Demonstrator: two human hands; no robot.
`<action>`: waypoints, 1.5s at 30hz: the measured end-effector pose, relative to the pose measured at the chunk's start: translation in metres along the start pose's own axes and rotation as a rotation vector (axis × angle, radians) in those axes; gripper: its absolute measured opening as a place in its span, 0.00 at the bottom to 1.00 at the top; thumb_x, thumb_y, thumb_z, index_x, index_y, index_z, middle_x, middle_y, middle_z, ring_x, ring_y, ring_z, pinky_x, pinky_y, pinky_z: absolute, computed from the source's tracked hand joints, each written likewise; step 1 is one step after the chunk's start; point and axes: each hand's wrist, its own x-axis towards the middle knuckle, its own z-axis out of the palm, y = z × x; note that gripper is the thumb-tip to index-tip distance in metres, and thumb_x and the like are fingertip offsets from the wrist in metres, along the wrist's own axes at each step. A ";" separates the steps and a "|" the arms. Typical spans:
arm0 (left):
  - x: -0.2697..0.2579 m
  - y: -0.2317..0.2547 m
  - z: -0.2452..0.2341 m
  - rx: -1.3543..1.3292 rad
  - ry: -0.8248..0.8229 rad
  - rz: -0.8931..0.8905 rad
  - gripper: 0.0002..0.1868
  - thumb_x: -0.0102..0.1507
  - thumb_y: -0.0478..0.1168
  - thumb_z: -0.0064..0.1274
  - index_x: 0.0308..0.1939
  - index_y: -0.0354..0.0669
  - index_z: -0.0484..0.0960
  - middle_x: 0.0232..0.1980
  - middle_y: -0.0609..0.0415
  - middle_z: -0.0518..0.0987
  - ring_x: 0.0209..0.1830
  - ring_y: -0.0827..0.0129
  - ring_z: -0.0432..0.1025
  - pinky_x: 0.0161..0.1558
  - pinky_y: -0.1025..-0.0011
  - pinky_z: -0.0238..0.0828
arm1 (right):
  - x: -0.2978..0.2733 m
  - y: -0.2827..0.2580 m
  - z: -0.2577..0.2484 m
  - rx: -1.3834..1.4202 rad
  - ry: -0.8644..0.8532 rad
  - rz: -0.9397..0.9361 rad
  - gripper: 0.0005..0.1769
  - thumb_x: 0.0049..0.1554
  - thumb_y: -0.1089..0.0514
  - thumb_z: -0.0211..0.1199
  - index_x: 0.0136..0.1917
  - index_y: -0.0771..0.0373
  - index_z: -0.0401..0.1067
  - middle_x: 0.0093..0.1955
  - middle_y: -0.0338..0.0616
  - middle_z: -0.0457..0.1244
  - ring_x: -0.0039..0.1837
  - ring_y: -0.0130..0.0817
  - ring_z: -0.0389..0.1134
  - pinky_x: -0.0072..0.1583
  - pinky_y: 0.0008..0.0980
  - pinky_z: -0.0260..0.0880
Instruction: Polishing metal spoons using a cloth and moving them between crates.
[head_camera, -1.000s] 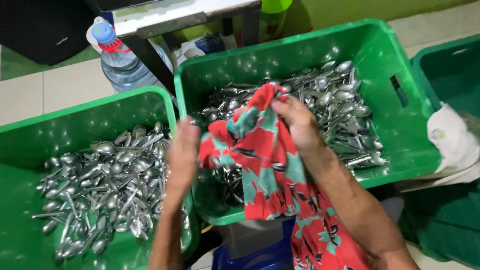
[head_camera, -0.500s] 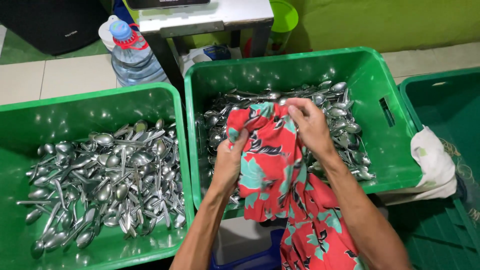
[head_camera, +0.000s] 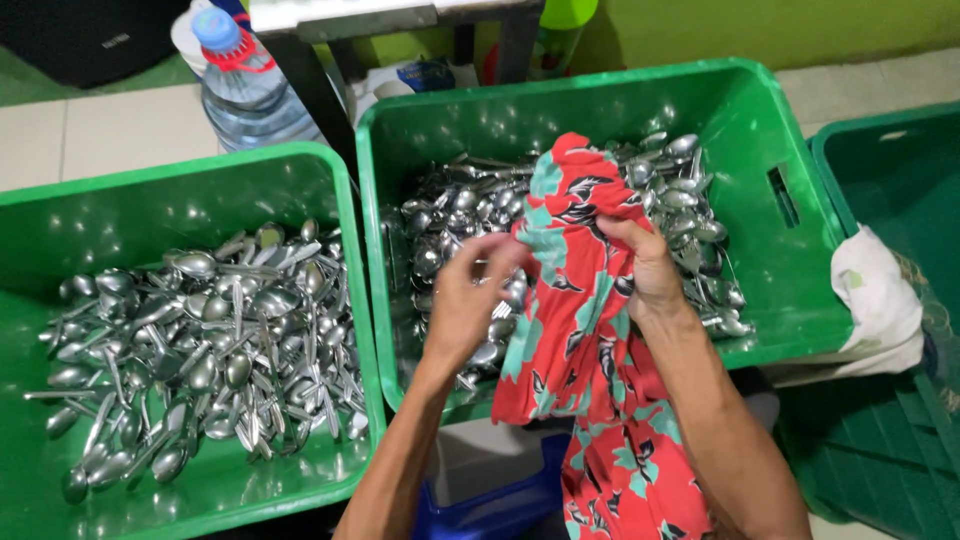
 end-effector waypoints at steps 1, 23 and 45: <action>0.004 -0.019 0.009 -0.002 0.006 -0.012 0.25 0.65 0.48 0.57 0.59 0.34 0.79 0.50 0.39 0.80 0.46 0.57 0.78 0.38 0.70 0.84 | 0.001 0.008 -0.004 -0.003 0.002 0.013 0.21 0.52 0.64 0.64 0.60 0.63 0.75 0.54 0.50 0.70 0.57 0.44 0.74 0.64 0.45 0.72; 0.138 -0.181 -0.005 1.050 -0.227 -0.147 0.16 0.63 0.44 0.55 0.53 0.46 0.83 0.47 0.45 0.85 0.51 0.45 0.79 0.52 0.46 0.75 | 0.087 0.017 -0.065 -0.653 0.621 -0.103 0.34 0.39 0.34 0.76 0.56 0.48 0.73 0.55 0.39 0.67 0.61 0.37 0.68 0.60 0.39 0.66; 0.139 -0.119 -0.004 1.175 -0.179 0.173 0.14 0.64 0.41 0.47 0.51 0.40 0.72 0.42 0.39 0.81 0.40 0.35 0.79 0.43 0.36 0.76 | 0.067 0.020 -0.027 -0.594 0.314 -0.518 0.22 0.47 0.60 0.71 0.54 0.58 0.69 0.46 0.43 0.66 0.49 0.31 0.66 0.53 0.33 0.65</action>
